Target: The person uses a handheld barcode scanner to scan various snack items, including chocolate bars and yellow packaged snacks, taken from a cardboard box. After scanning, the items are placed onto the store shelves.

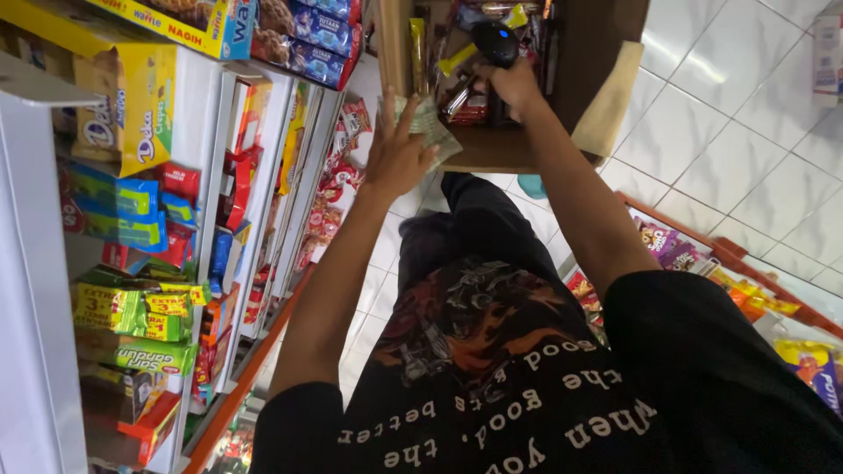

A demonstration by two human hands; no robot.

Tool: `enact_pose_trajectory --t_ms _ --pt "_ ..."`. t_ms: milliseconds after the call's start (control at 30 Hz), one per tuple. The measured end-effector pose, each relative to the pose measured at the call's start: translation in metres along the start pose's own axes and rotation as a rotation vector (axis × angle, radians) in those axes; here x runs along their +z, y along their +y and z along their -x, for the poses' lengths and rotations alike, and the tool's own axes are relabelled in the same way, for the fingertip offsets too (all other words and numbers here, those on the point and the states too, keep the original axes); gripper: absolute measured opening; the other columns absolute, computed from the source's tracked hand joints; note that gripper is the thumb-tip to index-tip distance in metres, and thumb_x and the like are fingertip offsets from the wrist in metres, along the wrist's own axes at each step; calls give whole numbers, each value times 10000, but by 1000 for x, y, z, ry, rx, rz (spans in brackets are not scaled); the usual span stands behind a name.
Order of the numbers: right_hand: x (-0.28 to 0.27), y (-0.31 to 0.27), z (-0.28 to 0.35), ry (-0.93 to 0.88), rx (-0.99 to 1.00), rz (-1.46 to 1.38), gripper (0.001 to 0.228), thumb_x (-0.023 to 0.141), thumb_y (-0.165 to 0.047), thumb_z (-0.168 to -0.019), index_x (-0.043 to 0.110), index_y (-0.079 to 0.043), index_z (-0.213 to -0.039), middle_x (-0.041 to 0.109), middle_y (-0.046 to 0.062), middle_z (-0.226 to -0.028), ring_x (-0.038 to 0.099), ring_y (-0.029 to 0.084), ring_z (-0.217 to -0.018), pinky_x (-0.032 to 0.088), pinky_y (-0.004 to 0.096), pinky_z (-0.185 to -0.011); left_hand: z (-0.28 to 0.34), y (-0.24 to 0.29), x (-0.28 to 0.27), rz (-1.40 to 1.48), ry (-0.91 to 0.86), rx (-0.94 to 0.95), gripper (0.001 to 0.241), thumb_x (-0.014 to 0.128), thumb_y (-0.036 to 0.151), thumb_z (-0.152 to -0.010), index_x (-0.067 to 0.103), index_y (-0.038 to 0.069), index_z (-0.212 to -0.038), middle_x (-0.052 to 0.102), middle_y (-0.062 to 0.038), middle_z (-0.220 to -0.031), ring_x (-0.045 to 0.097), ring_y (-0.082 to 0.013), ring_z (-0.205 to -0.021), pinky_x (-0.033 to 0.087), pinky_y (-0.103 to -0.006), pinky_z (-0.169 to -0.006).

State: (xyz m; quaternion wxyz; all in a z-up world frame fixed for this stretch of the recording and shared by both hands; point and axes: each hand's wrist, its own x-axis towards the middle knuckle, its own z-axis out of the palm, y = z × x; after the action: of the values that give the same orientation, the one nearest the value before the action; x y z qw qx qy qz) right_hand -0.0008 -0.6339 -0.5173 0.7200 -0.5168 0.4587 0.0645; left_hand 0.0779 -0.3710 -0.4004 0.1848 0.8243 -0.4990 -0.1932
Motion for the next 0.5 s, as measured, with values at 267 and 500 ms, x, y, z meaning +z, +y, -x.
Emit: enact_pose_trajectory --t_ms 267,500 --pt "10 48 -56 109 -182 614 377 801 -296 -797 766 -63 -1092 753 154 -999 713 321 -909 547 448 -787 1 5 0 22 -4 -80 242 701 276 -933 757 55 -1014 310 -186 -1637 46 -494 -1549 197 -681 -1228" --pt "-5 60 -83 -479 -265 1452 616 828 -438 -781 708 60 -1123 660 326 -1192 637 432 -1142 512 490 -989 -5 21 -8 -34 -33 -105 266 684 265 -934 769 112 -1134 269 -171 -1663 31 -505 -1562 201 -714 -1207"
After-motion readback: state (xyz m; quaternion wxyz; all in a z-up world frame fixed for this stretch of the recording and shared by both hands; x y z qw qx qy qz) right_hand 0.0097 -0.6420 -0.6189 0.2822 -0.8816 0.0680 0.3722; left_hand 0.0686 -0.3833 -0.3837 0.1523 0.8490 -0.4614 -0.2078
